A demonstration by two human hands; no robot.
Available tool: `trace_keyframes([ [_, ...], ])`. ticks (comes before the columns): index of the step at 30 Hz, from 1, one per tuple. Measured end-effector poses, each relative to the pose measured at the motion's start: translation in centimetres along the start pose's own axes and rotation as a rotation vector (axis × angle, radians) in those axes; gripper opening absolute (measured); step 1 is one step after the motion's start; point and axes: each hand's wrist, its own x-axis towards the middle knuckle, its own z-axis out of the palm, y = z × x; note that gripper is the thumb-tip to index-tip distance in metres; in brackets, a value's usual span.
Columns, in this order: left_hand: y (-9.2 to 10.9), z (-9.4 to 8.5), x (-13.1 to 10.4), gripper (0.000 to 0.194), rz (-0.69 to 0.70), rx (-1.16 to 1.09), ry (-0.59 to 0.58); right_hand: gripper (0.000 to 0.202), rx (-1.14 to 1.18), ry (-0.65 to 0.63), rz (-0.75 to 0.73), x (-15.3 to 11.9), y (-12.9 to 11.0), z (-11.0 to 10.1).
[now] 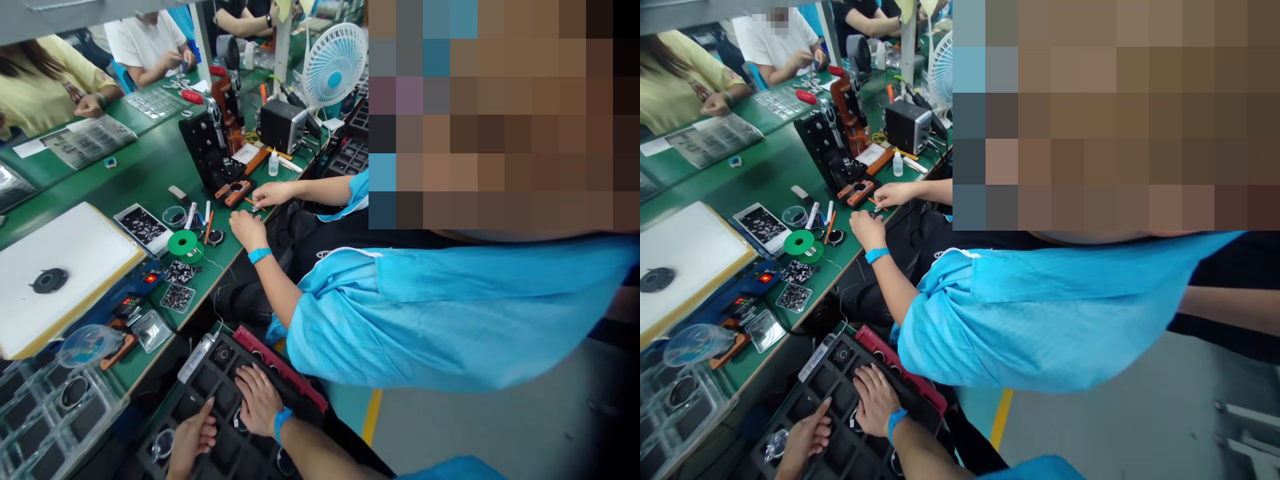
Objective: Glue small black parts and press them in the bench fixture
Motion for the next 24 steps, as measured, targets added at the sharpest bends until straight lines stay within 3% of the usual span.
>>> trace_keyframes([
  [11, 0.2, 0.2, 0.1, 0.086, -0.021, 0.001, 0.007, 0.057, 0.143, -0.135, 0.045, -0.5, 0.6, 1.1],
  [17, 0.4, 0.4, 0.0, 0.089, -0.041, 0.003, 0.025, 0.058, 0.16, -0.129, 0.037, -0.8, 1.1, 2.3],
  [24, 0.3, 0.3, -0.1, 0.086, -0.022, -0.005, 0.014, 0.057, 0.148, -0.118, 0.027, -0.7, 1.0, 2.2],
])
